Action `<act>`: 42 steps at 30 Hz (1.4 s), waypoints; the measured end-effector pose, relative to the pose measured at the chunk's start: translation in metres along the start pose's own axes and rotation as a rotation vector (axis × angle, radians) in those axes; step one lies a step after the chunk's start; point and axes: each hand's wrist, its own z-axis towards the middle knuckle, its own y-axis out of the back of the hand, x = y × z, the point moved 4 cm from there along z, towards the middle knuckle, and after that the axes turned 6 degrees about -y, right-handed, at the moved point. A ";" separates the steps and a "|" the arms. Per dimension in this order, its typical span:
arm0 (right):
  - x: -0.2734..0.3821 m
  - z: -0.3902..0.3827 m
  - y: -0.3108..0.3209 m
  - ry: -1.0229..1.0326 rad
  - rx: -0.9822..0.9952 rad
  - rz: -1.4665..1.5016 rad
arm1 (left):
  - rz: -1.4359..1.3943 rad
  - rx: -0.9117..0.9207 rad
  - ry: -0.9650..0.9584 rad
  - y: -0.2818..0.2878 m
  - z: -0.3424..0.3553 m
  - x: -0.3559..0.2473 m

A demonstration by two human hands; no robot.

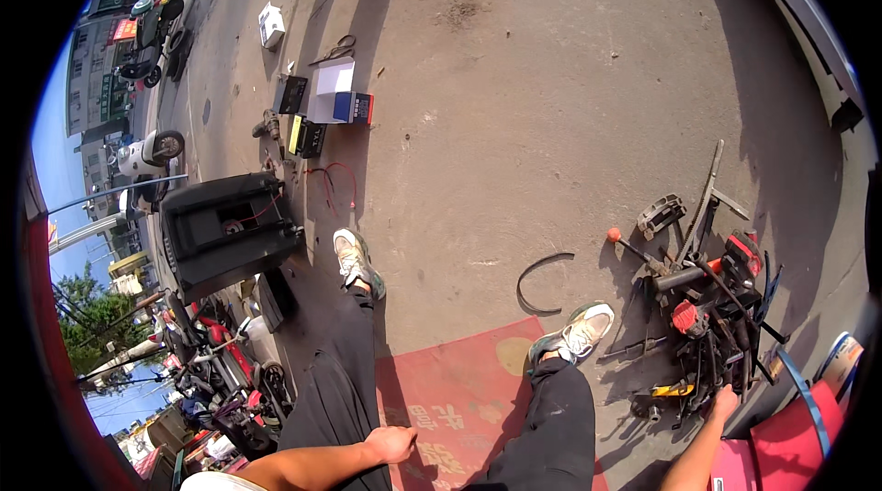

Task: The person strips the insulation off red and black wires using scissors and connects them to a battery terminal. They then use a power drill to tighten the terminal screw, securing the wire connection.

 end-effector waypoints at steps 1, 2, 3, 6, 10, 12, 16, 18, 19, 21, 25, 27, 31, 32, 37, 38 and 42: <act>0.000 -0.023 -0.009 0.022 0.066 0.077 | -0.061 0.008 -0.015 -0.015 -0.003 0.012; -0.003 -0.051 -0.012 0.027 0.136 0.142 | -0.101 0.017 -0.043 -0.027 0.003 0.030; -0.003 -0.083 -0.015 0.039 0.225 0.184 | -0.139 0.026 -0.070 -0.029 0.005 0.047; 0.044 -0.220 -0.013 0.190 0.553 0.095 | -0.304 -0.069 -0.185 -0.002 0.004 0.065; 0.131 -0.338 -0.028 0.516 0.541 -0.010 | -0.447 -0.101 -0.340 0.097 -0.036 0.096; 0.221 -0.451 -0.028 0.596 0.570 0.010 | -0.621 -0.205 -0.398 0.141 -0.060 0.138; 0.382 -0.723 -0.053 0.793 0.775 -0.119 | -0.918 -0.590 -0.374 0.228 -0.093 0.243; 0.449 -0.815 -0.093 1.124 0.769 -0.324 | -1.041 -0.716 -0.312 0.271 -0.092 0.307; 0.484 -0.857 -0.113 1.313 0.709 -0.454 | -1.070 -0.785 -0.253 0.294 -0.086 0.339; 0.543 -0.917 -0.159 1.637 0.585 -0.580 | -1.090 -0.921 -0.202 0.329 -0.055 0.398; 0.648 -0.967 -0.266 1.966 0.327 -0.927 | -1.062 -1.168 -0.080 0.412 0.015 0.492; 0.685 -0.960 -0.306 2.199 0.297 -0.998 | -1.245 -1.245 -0.083 0.461 0.057 0.520; 0.701 -0.937 -0.341 2.654 0.106 -1.307 | -1.864 -1.067 -0.316 0.532 0.134 0.549; 0.705 -0.930 -0.342 2.688 0.027 -1.320 | -1.913 -0.978 -0.445 0.542 0.146 0.547; 0.736 -0.922 -0.343 2.601 -0.110 -1.272 | -2.022 -0.879 -0.688 0.555 0.162 0.539; 0.743 -0.920 -0.343 2.506 -0.054 -1.302 | -2.011 -0.887 -0.735 0.556 0.162 0.541; 0.773 -0.937 -0.336 2.061 0.128 -0.819 | -1.986 -0.962 -0.715 0.559 0.167 0.543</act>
